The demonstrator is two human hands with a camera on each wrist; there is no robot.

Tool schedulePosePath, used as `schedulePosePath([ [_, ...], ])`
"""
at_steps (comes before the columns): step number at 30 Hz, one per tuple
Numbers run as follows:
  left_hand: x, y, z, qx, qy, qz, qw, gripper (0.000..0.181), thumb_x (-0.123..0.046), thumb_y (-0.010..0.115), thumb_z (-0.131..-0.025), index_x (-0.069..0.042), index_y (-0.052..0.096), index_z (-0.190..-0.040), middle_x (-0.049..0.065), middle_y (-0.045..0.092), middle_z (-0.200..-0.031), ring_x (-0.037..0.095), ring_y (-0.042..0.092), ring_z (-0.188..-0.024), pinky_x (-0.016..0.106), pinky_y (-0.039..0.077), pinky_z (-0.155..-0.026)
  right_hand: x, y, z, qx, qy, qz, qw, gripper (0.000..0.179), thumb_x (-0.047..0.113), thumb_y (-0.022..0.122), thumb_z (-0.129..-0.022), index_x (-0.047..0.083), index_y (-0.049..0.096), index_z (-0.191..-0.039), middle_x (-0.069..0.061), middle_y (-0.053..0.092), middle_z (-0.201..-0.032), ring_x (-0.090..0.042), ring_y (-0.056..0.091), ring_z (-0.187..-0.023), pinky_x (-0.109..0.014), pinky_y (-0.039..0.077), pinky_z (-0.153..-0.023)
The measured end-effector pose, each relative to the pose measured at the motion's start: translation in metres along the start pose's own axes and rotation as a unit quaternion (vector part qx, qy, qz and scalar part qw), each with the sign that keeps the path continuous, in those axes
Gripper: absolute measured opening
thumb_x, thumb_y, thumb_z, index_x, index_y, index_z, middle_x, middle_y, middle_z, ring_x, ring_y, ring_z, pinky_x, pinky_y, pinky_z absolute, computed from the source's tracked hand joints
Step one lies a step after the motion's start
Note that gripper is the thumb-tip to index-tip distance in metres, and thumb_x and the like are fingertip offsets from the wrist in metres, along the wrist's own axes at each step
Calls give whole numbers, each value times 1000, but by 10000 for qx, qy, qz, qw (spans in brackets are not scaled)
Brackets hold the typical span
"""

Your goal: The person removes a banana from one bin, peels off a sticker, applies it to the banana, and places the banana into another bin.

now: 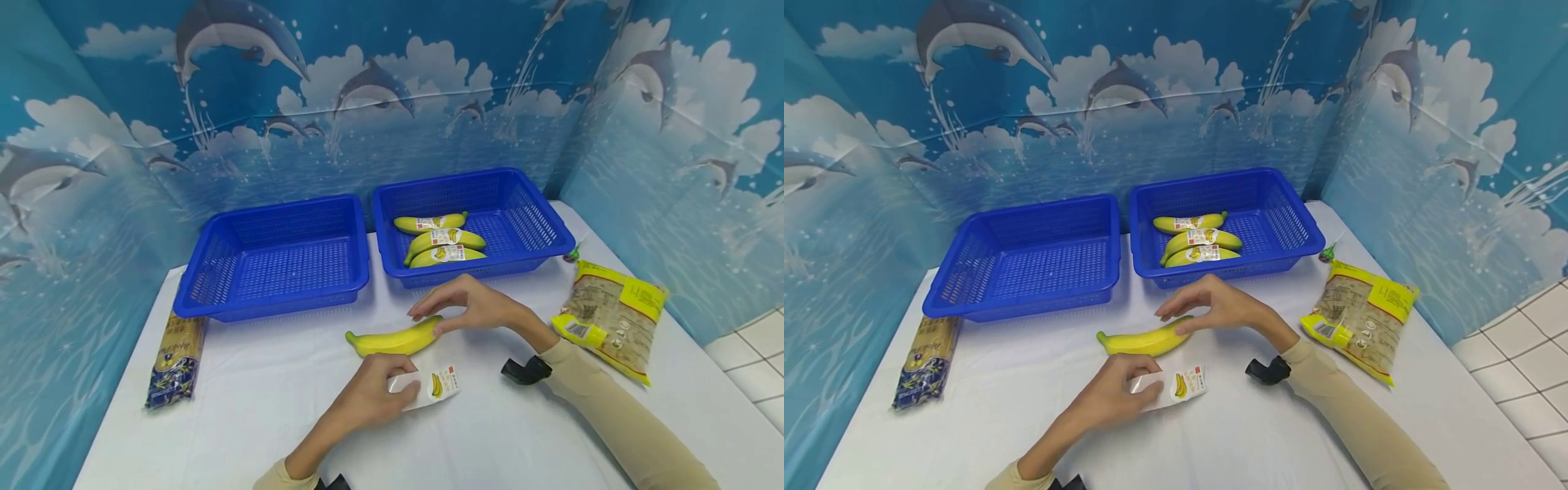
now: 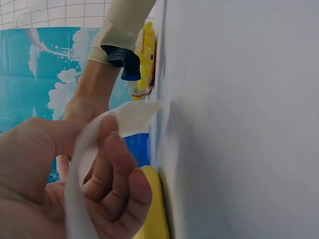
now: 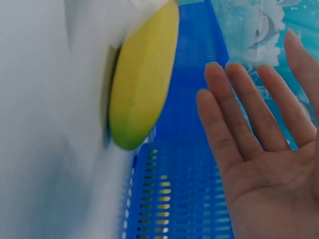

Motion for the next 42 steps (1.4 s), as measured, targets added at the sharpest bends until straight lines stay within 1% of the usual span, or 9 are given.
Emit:
schedulePosePath([
  [4,1,-7,-1,-78,44,481,9988,5,-12,74,-98,-10,79,-99,-3,77,-103,12,65,-99,34,54,-96,10,0,-1,-86,-263,-177,9995,34,-7,78,-95,-7,73,-128,-26,73,-129,-36,74,-117,-62,58,-98],
  [8,3,-12,-2,-3,66,1060,9943,6,-6,72,-96,-3,76,-98,3,77,-108,13,69,-108,34,55,-103,17,3,-1,-40,-303,-218,9993,32,-8,78,-94,-4,75,-126,-19,76,-126,-32,73,-117,-59,59,-99],
  [13,4,-17,-3,60,-207,1746,9844,9,-2,71,-95,5,70,-101,12,79,-90,11,67,-82,19,51,-70,18,9,-1,82,-151,-262,9995,33,-6,81,-92,-1,77,-125,-15,77,-125,-28,72,-121,-54,57,-106],
  [17,6,-21,-3,1,-480,2285,9724,17,-1,73,-95,7,68,-110,16,78,-78,13,73,-77,20,52,-65,18,15,-3,160,34,-182,9997,35,-2,84,-91,1,78,-125,-12,78,-123,-27,73,-117,-55,58,-104],
  [20,7,-25,-3,-135,-465,2419,9691,21,-2,73,-96,8,70,-115,15,78,-78,16,74,-75,21,55,-66,19,19,-5,190,126,-48,9997,34,1,86,-91,3,79,-125,-9,79,-120,-26,74,-109,-56,61,-97],
  [24,7,-29,-4,-256,-419,2346,9709,20,-5,71,-100,9,72,-114,15,78,-84,14,72,-76,20,55,-67,22,24,-6,161,114,29,9998,33,2,87,-89,3,79,-122,-9,80,-115,-24,73,-100,-52,63,-90],
  [31,8,-30,-4,-323,-526,2395,9689,20,-8,70,-102,10,74,-110,9,78,-103,13,66,-97,21,54,-81,29,28,-9,87,47,44,9999,29,1,89,-87,5,81,-115,-5,79,-105,-20,70,-92,-43,64,-85],
  [38,10,-26,-3,-12,-874,3094,9469,28,-13,68,-105,13,73,-116,3,78,-95,11,69,-84,22,56,-73,35,31,-10,71,-256,64,9996,23,0,88,-89,7,81,-109,-5,78,-100,-20,68,-88,-40,63,-81],
  [42,9,-24,-3,158,-847,3300,9400,29,-15,67,-106,11,73,-117,-1,78,-92,9,69,-84,22,55,-75,37,33,-11,87,-403,-7,9991,21,0,87,-89,7,81,-107,-6,78,-99,-20,68,-88,-39,63,-80],
])
Point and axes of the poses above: each hand's wrist, its own z-axis away from the middle knuckle, its own y-axis out of the palm, x = y × z, the point moved 7 cm from there along -z, towards the middle knuckle
